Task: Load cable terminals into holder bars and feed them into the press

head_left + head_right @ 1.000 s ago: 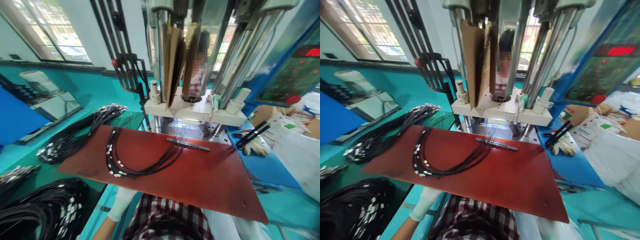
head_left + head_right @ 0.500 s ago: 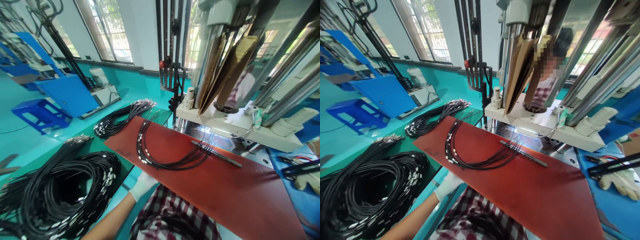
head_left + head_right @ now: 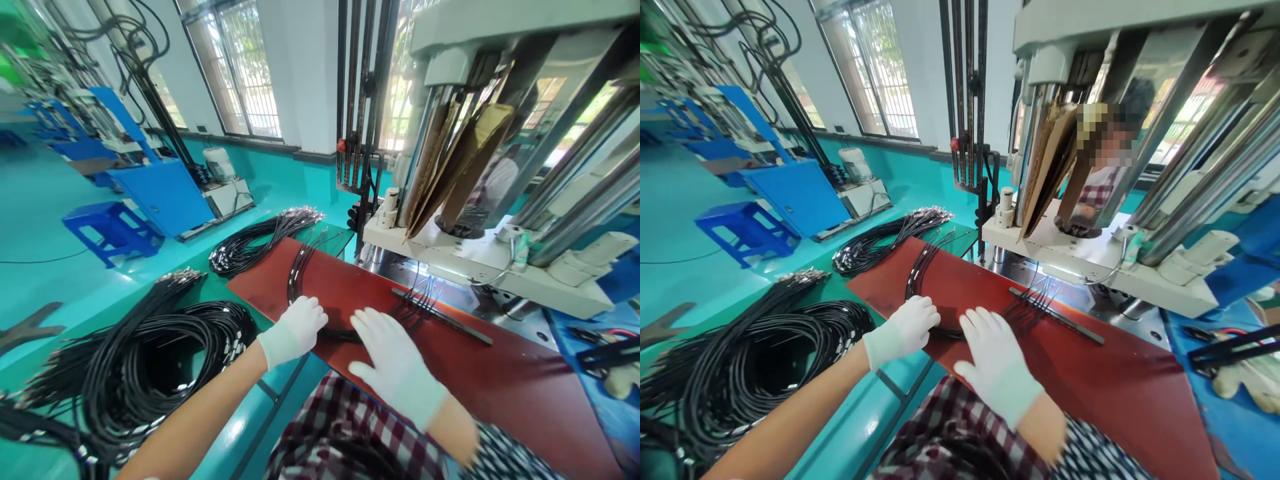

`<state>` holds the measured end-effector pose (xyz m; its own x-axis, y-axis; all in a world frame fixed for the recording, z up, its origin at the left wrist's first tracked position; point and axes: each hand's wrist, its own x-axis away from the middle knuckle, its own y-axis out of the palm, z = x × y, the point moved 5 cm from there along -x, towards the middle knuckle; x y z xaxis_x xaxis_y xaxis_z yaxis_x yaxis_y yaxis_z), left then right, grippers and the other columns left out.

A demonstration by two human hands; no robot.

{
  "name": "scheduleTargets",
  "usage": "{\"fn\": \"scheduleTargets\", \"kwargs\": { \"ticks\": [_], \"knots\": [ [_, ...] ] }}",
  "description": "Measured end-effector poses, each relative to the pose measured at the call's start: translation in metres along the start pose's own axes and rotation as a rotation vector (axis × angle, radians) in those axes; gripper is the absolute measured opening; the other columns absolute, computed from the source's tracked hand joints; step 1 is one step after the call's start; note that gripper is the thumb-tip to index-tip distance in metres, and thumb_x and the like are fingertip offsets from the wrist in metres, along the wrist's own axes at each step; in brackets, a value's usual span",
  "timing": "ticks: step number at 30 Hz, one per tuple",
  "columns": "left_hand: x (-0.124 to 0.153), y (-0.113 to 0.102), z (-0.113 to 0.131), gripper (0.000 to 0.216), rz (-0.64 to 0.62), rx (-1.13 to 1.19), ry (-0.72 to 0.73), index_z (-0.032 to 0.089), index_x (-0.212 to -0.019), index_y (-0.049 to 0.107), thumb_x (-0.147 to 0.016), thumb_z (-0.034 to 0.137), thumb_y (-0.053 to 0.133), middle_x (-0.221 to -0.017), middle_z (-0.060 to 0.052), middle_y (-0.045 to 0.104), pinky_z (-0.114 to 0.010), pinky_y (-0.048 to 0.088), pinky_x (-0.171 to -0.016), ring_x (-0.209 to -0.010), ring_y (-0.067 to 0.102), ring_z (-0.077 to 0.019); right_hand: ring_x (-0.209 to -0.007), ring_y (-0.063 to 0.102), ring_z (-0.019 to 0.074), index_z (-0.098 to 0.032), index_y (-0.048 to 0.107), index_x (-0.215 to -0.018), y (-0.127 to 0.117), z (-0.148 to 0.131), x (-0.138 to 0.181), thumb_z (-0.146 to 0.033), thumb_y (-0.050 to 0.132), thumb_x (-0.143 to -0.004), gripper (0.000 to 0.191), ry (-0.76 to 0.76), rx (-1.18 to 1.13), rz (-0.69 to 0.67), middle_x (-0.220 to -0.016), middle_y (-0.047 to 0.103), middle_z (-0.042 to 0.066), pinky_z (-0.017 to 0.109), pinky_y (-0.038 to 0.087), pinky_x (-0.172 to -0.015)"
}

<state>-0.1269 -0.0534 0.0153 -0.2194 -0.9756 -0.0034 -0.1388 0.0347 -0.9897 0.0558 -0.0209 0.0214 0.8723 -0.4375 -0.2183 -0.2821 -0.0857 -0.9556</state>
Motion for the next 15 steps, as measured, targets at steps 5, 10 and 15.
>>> {"fn": "scheduleTargets", "kwargs": {
  "ticks": [5, 10, 15],
  "knots": [
    [0.044, -0.032, -0.021, 0.015, 0.574, 0.320, -0.221, 0.021, -0.095, 0.064, -0.088, 0.017, 0.051, -0.096, -0.007, 0.065, -0.048, 0.042, -0.099, -0.103, 0.056, -0.0254, -0.089, 0.069, 0.0246, -0.024, 0.061, -0.126, 0.022, -0.002, -0.086, -0.049, 0.048, -0.098, 0.040, 0.155, -0.128, -0.212, -0.098, 0.074, 0.007, 0.033, 0.046, -0.074],
    [0.042, 0.018, -0.078, 0.050, 0.691, 1.437, -0.701, 0.020, -0.114, 0.057, -0.098, 0.057, 0.028, -0.099, -0.010, 0.064, -0.042, 0.052, -0.088, -0.096, 0.063, -0.0214, -0.081, 0.069, 0.0214, -0.024, 0.066, -0.106, 0.016, 0.000, -0.075, -0.049, 0.035, -0.103, 0.040, 0.123, -0.227, -0.186, -0.086, 0.073, 0.003, 0.030, 0.037, -0.065],
    [-0.018, 0.011, -0.087, 0.036, 0.563, 2.098, -0.497, 0.014, -0.085, 0.056, -0.102, 0.039, 0.035, -0.052, 0.008, 0.031, -0.017, 0.030, -0.038, -0.037, 0.028, -0.0048, -0.111, 0.061, 0.0310, -0.022, 0.058, -0.134, 0.023, 0.011, -0.057, -0.064, 0.065, -0.082, 0.067, 0.025, -0.348, -0.280, -0.121, 0.066, 0.012, 0.044, 0.042, -0.097]
  ]
}}
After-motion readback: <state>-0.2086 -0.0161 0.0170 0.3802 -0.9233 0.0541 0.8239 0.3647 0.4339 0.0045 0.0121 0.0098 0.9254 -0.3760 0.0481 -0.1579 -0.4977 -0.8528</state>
